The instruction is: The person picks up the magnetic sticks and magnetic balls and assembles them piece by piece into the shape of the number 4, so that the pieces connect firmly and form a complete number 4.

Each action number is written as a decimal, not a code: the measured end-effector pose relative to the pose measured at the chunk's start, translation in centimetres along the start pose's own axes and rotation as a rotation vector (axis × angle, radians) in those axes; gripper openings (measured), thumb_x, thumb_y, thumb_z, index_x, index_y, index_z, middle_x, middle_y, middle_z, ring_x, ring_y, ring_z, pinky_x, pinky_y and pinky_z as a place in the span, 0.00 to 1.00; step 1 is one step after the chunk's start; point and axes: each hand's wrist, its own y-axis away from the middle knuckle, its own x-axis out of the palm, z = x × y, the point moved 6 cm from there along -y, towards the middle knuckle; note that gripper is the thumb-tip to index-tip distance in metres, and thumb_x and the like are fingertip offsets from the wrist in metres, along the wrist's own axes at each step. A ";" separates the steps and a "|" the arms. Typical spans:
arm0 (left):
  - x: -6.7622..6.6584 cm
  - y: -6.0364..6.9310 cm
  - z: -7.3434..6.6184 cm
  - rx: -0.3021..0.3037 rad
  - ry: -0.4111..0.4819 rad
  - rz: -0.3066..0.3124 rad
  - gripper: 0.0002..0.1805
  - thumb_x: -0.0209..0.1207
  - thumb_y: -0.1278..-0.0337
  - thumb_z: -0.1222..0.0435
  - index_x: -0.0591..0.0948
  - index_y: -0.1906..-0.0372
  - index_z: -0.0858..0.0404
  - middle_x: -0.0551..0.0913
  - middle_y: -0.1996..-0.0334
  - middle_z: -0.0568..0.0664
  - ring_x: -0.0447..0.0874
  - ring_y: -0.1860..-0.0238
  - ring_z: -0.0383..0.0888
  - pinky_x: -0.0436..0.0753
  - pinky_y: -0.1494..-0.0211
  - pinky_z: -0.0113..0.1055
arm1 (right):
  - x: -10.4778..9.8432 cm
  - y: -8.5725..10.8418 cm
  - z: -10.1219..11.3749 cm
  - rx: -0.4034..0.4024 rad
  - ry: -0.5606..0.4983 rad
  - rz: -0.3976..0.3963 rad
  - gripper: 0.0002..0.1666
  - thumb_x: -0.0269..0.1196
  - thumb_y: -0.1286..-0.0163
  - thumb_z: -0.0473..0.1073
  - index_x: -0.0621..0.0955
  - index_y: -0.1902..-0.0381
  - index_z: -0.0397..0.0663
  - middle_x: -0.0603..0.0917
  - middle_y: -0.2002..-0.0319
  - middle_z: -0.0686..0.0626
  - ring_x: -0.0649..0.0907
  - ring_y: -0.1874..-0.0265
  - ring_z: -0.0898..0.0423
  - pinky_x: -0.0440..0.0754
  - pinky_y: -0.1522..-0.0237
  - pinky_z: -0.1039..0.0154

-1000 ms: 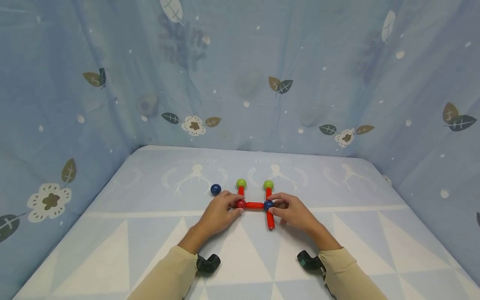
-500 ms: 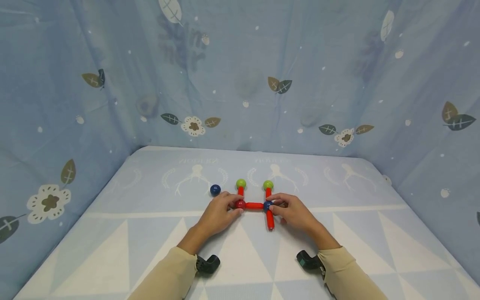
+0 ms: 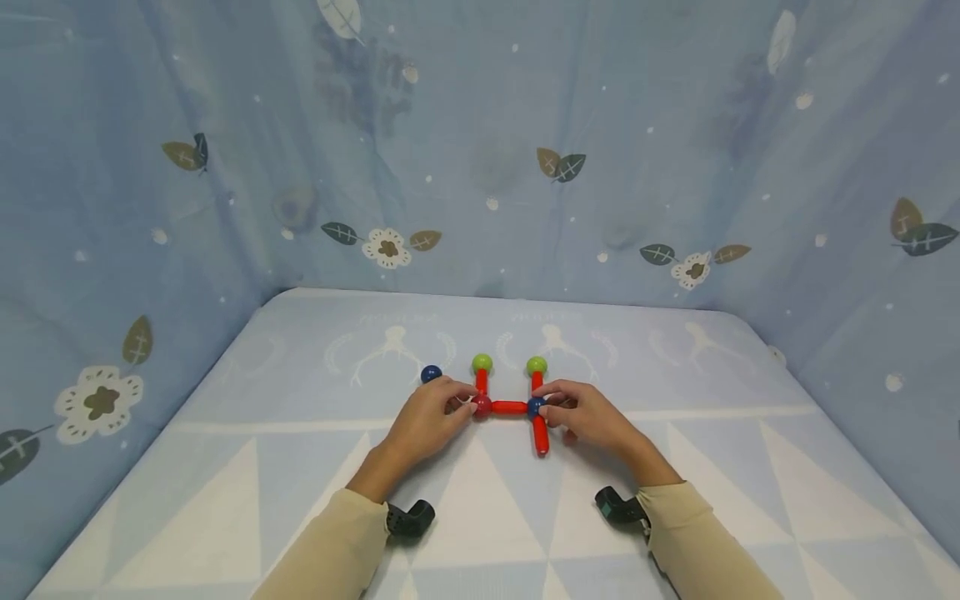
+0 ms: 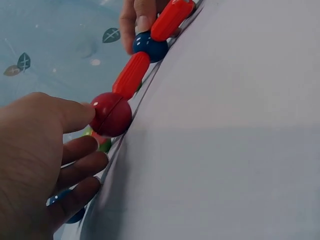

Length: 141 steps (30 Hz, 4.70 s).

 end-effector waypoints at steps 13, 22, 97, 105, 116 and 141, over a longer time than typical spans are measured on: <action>-4.4 -0.8 1.8 0.044 -0.010 -0.297 0.06 0.65 0.37 0.67 0.88 0.58 0.62 0.84 0.66 0.45 0.80 0.66 0.40 0.82 0.62 0.36 | 0.1 0.1 0.4 -0.024 0.029 -0.045 0.16 0.64 0.28 0.41 0.83 0.43 0.51 0.83 0.62 0.46 0.80 0.69 0.50 0.81 0.73 0.58; -5.0 -0.6 4.5 -0.106 -0.009 -0.312 0.10 0.67 0.40 0.67 0.87 0.54 0.62 0.82 0.58 0.53 0.80 0.58 0.50 0.79 0.57 0.43 | 0.4 -0.2 0.4 -0.009 0.039 -0.046 0.18 0.65 0.30 0.41 0.82 0.42 0.52 0.83 0.63 0.47 0.79 0.70 0.51 0.79 0.73 0.59; -1.7 0.2 -0.5 0.085 0.188 -0.228 0.19 0.74 0.46 0.61 0.86 0.51 0.64 0.76 0.63 0.46 0.81 0.67 0.38 0.84 0.61 0.32 | 0.3 -0.1 0.0 -0.009 0.118 -0.110 0.20 0.63 0.28 0.40 0.81 0.39 0.55 0.83 0.69 0.49 0.78 0.77 0.53 0.76 0.78 0.61; -1.4 0.3 -0.7 0.075 0.195 -0.220 0.16 0.74 0.47 0.61 0.87 0.54 0.62 0.77 0.65 0.44 0.80 0.70 0.35 0.83 0.63 0.32 | 0.3 -0.3 0.2 0.015 0.091 -0.080 0.20 0.63 0.27 0.42 0.81 0.38 0.57 0.82 0.67 0.48 0.78 0.76 0.51 0.78 0.76 0.60; -0.6 0.3 -1.4 0.114 0.202 -0.157 0.16 0.73 0.46 0.59 0.87 0.55 0.62 0.78 0.65 0.42 0.80 0.69 0.37 0.82 0.62 0.32 | 0.4 -0.2 0.7 0.008 0.125 -0.083 0.24 0.67 0.31 0.48 0.80 0.38 0.57 0.80 0.71 0.48 0.78 0.78 0.52 0.78 0.75 0.60; 2.7 0.8 -4.0 0.133 0.175 0.152 0.15 0.72 0.43 0.61 0.86 0.51 0.59 0.81 0.63 0.41 0.79 0.68 0.35 0.80 0.63 0.29 | 1.3 -0.1 1.1 0.059 0.130 -0.144 0.27 0.71 0.36 0.48 0.79 0.40 0.55 0.81 0.75 0.49 0.77 0.79 0.53 0.75 0.76 0.60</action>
